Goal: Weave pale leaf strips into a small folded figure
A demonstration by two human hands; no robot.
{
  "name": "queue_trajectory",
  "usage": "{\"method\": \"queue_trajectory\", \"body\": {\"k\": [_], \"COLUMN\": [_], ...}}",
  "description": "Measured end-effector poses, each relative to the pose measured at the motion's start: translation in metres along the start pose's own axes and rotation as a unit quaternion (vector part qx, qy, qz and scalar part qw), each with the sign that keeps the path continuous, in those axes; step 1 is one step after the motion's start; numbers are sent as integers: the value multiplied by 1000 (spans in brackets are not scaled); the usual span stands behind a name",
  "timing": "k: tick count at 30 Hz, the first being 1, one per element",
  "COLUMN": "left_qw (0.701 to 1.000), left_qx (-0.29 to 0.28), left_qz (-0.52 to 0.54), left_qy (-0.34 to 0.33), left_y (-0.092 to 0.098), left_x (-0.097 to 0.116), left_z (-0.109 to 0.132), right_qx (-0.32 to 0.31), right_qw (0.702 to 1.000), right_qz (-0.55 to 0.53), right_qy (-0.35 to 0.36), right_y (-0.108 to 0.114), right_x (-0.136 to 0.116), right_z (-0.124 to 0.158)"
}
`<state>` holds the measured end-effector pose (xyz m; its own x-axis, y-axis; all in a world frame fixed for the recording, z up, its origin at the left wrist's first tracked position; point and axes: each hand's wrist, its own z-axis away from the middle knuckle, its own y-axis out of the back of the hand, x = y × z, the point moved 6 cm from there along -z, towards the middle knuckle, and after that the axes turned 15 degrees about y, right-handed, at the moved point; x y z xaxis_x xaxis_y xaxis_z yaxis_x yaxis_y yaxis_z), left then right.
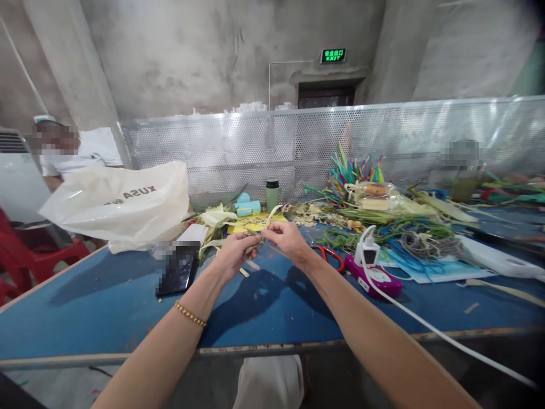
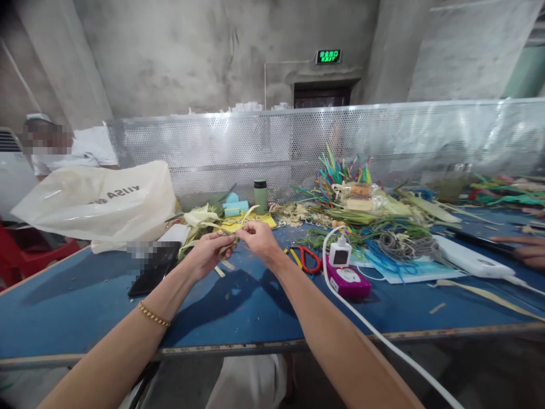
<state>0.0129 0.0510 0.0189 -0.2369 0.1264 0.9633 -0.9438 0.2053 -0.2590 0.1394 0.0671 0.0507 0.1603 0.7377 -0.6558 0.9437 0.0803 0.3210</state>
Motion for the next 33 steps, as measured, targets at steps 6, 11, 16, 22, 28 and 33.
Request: {"method": "queue_trajectory", "body": {"k": [6,11,16,22,28,33], "left_qw": [999,997,993,988,988,996], "left_qx": [7,-3,-1,-2,-6,-11], "left_qz": [-44,-73,-100,-136,-139,-80], "left_qy": [-11,-39,-65,-71,-70,-39], "left_y": [3,1,0,-2,-3,-4], "left_x": [-2,1,4,4,3,2], "left_z": [-1,-2,-1,2,2,2], "right_qx": [-24,-31,-26,-7,1,-4], "right_qw": [999,996,996,998,998,997], "right_qz": [0,61,66,49,53,63], "right_qy": [31,55,57,38,32,38], "right_y": [-2,-3,-3,-2,-1,0], "right_x": [-6,-5,-2,-2,-3,2], "right_z": [0,-1,-1,1,2,-1]}}
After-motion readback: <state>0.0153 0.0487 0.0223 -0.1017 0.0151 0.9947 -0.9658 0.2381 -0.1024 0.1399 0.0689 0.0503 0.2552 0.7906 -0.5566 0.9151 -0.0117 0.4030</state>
